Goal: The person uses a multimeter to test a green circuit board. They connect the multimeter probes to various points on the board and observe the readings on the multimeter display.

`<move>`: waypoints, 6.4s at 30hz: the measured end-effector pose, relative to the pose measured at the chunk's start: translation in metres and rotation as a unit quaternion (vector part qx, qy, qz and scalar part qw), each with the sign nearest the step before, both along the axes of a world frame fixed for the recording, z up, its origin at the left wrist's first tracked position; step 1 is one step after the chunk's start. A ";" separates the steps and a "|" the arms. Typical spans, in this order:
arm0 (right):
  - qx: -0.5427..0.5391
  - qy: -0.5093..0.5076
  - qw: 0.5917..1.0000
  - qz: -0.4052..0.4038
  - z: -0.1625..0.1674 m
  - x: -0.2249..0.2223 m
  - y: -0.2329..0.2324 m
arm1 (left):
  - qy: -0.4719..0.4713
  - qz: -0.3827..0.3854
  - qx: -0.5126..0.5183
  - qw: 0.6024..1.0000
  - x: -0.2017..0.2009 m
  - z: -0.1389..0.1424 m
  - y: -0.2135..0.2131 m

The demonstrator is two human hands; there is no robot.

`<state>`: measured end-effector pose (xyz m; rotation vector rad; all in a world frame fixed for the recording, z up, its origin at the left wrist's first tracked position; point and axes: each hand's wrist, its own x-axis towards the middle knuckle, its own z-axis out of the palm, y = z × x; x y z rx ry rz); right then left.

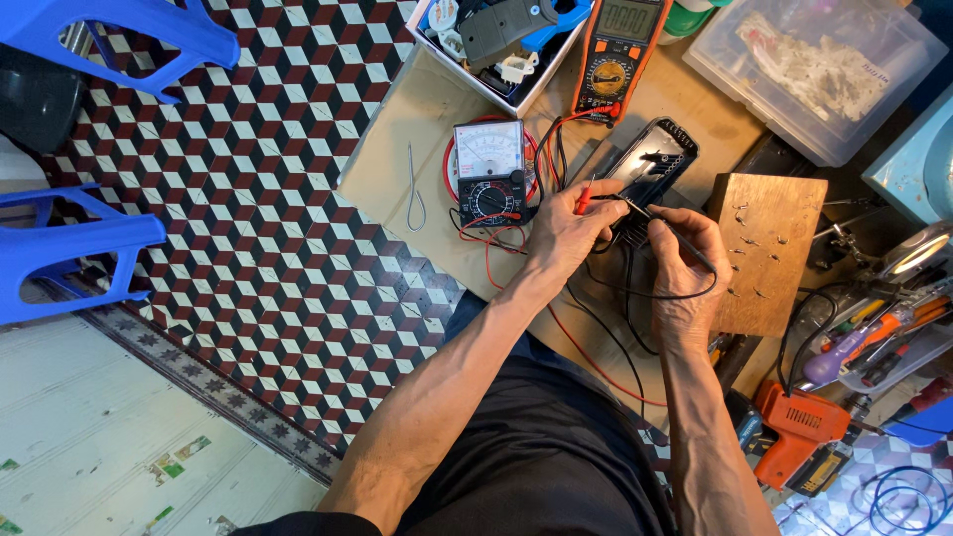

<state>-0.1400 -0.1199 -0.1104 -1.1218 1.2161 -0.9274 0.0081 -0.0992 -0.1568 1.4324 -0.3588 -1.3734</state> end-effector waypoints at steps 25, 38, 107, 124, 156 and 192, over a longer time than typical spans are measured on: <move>-0.233 0.215 0.934 0.162 0.001 0.014 0.039 | 0.014 0.006 0.005 1.000 0.012 -0.011 0.059; -0.314 0.247 0.908 0.122 -0.012 0.017 0.036 | 0.212 0.090 0.062 0.971 0.015 0.003 0.072; -0.194 0.211 0.951 0.117 -0.002 0.003 0.069 | -0.224 -0.131 -0.063 0.964 0.018 0.006 0.092; -0.068 0.137 0.985 0.082 -0.014 -0.002 0.071 | -0.212 -0.144 -0.047 0.965 0.018 0.006 0.089; -0.038 0.127 0.987 0.093 -0.003 -0.008 0.061 | -0.205 -0.144 -0.047 0.967 0.013 0.005 0.085; -0.021 0.130 0.989 0.070 -0.004 -0.006 0.053 | -0.184 -0.134 -0.034 0.973 0.011 0.003 0.076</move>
